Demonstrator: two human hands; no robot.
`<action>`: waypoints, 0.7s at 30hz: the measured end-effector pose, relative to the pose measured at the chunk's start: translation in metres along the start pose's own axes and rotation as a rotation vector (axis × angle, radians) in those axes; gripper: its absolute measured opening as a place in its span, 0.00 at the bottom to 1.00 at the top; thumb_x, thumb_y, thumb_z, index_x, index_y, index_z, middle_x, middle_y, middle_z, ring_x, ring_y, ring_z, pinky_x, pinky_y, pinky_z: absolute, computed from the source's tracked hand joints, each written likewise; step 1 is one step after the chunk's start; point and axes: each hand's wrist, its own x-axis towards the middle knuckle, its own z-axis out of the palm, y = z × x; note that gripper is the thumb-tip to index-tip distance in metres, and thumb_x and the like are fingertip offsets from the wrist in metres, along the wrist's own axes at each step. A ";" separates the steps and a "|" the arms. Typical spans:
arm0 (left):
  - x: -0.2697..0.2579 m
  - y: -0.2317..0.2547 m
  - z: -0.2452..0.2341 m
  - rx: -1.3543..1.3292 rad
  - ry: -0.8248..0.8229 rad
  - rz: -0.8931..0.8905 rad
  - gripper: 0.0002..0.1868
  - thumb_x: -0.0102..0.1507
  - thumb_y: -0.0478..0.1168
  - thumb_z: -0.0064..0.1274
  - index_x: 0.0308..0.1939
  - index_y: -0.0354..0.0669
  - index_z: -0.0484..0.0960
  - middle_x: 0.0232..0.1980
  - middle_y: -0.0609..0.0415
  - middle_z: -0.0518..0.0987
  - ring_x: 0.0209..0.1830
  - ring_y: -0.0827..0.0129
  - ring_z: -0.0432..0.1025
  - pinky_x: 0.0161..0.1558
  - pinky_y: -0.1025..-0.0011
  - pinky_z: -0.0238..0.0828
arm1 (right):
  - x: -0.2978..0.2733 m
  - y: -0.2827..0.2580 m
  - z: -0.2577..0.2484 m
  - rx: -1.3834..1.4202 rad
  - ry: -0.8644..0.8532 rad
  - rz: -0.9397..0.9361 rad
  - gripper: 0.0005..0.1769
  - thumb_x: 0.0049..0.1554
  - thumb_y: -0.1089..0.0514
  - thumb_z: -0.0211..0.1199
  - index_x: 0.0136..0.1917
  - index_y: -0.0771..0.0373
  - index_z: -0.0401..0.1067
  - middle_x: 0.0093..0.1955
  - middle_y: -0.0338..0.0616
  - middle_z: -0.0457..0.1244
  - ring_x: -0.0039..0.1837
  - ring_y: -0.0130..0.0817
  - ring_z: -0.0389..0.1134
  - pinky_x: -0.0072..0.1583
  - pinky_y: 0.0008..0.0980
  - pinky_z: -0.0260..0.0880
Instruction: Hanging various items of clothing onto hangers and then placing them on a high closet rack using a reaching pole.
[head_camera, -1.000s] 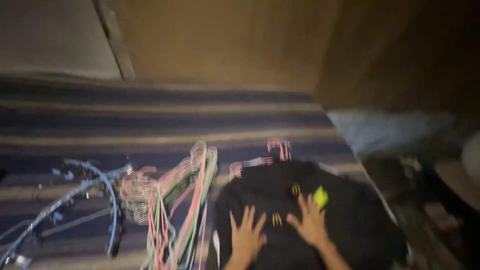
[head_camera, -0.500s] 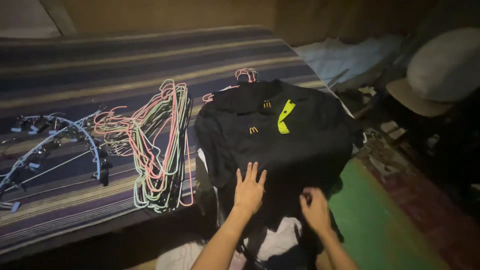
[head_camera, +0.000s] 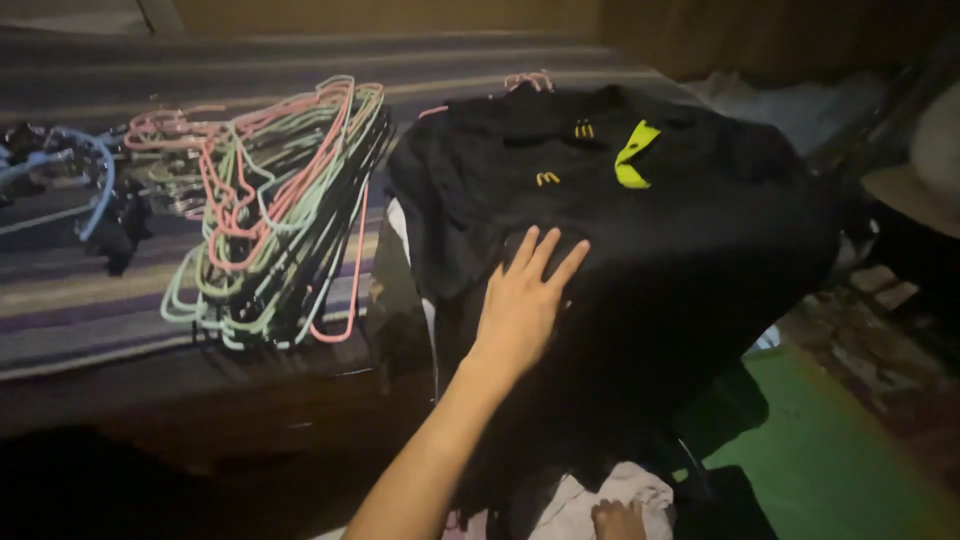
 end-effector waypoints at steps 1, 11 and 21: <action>0.001 0.002 0.001 -0.010 0.002 0.000 0.42 0.57 0.40 0.63 0.74 0.53 0.65 0.74 0.42 0.66 0.76 0.46 0.58 0.70 0.48 0.58 | 0.009 0.032 -0.025 -0.034 -0.038 -0.027 0.22 0.40 0.59 0.73 0.49 0.66 0.75 0.47 0.61 0.68 0.52 0.61 0.70 0.51 0.67 0.66; 0.021 0.005 -0.033 -0.312 -0.357 -0.229 0.37 0.55 0.37 0.64 0.69 0.51 0.71 0.75 0.43 0.62 0.76 0.43 0.54 0.66 0.47 0.58 | 0.168 -0.009 -0.370 0.438 -0.360 0.217 0.09 0.51 0.61 0.66 0.46 0.64 0.73 0.42 0.53 0.67 0.46 0.47 0.70 0.50 0.42 0.71; 0.082 0.075 -0.116 -1.003 -0.564 -0.197 0.29 0.48 0.33 0.64 0.55 0.37 0.79 0.52 0.46 0.79 0.53 0.59 0.72 0.54 0.64 0.68 | 0.269 -0.147 -0.766 0.632 -0.026 -0.037 0.10 0.55 0.64 0.57 0.49 0.67 0.75 0.47 0.41 0.67 0.50 0.31 0.71 0.55 0.29 0.70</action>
